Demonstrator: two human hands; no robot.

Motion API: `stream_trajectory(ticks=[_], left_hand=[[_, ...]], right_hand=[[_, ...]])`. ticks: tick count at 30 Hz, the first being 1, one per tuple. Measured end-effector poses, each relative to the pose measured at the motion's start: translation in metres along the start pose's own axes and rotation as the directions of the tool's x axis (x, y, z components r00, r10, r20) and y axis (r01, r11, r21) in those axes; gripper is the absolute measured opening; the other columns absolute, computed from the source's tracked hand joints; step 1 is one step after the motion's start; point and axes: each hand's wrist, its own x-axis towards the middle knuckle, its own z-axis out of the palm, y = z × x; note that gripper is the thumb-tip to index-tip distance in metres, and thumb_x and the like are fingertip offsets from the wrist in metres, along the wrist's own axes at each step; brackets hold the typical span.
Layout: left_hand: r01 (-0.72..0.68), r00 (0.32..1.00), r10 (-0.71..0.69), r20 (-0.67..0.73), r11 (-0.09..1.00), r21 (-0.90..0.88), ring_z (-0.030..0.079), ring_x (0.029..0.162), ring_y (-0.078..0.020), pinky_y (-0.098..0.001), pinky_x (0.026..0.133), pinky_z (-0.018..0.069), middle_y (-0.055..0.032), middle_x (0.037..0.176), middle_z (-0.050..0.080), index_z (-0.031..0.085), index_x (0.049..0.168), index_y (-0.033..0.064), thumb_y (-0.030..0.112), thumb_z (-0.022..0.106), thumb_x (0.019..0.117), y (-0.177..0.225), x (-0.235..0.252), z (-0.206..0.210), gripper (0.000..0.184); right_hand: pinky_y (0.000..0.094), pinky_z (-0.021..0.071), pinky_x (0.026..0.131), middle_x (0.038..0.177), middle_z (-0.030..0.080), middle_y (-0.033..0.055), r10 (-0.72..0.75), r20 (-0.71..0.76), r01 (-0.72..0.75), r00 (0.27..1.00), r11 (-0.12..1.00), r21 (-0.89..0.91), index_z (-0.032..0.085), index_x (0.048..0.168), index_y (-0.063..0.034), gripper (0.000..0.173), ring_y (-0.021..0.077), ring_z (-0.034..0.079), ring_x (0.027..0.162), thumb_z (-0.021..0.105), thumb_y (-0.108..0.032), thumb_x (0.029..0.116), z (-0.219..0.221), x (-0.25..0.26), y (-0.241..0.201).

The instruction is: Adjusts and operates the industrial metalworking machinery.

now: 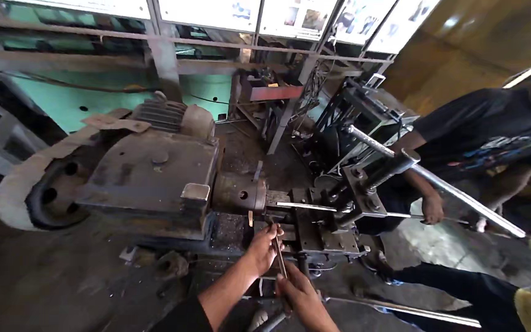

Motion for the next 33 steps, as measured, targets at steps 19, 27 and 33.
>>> stream_trajectory(ticks=[19, 27, 33], left_hand=[[0.036, 0.995, -0.013, 0.096, 0.969, -0.245, 0.065, 0.072, -0.0163, -0.0310, 0.067, 0.0588, -0.0086, 0.090, 0.066, 0.061, 0.114, 0.0049, 0.019, 0.045, 0.1088, 0.014, -0.023, 0.008, 0.022], [0.020, 0.979, 0.002, 0.203, 0.994, -0.105, 0.067, 0.088, -0.0157, -0.0294, 0.080, 0.0581, -0.0087, 0.099, 0.067, 0.060, 0.122, 0.0048, 0.018, 0.049, 0.1087, 0.010, -0.031, -0.008, 0.022], [-0.015, 0.980, 0.044, 0.195, 0.989, -0.148, 0.066, 0.074, -0.0152, -0.0307, 0.069, 0.0584, -0.0083, 0.086, 0.066, 0.060, 0.112, 0.0043, 0.013, 0.048, 0.1076, 0.006, -0.035, -0.002, 0.016]], right_hand=[[0.0521, 0.0577, 0.080, 0.094, 0.070, 0.0091, 0.009, -0.092, -0.082, 0.996, 0.545, -0.835, 0.058, 0.134, -0.0116, 0.044, 0.0268, 0.070, 0.088, 0.046, -0.041, 0.1027, 0.021, 0.022, -0.113], [0.0516, 0.0596, 0.073, 0.098, 0.074, 0.0054, -0.169, -0.304, -0.209, 0.938, 0.424, -0.881, 0.054, 0.141, -0.0193, 0.050, 0.0279, 0.073, 0.087, 0.039, -0.048, 0.1033, 0.041, 0.012, -0.075], [0.0586, 0.0565, 0.089, 0.126, 0.066, 0.0122, -0.136, -0.208, -0.133, 0.969, 0.421, -0.897, 0.052, 0.143, -0.0115, 0.089, 0.0317, 0.068, 0.110, 0.035, -0.083, 0.0920, 0.028, -0.005, -0.135]])
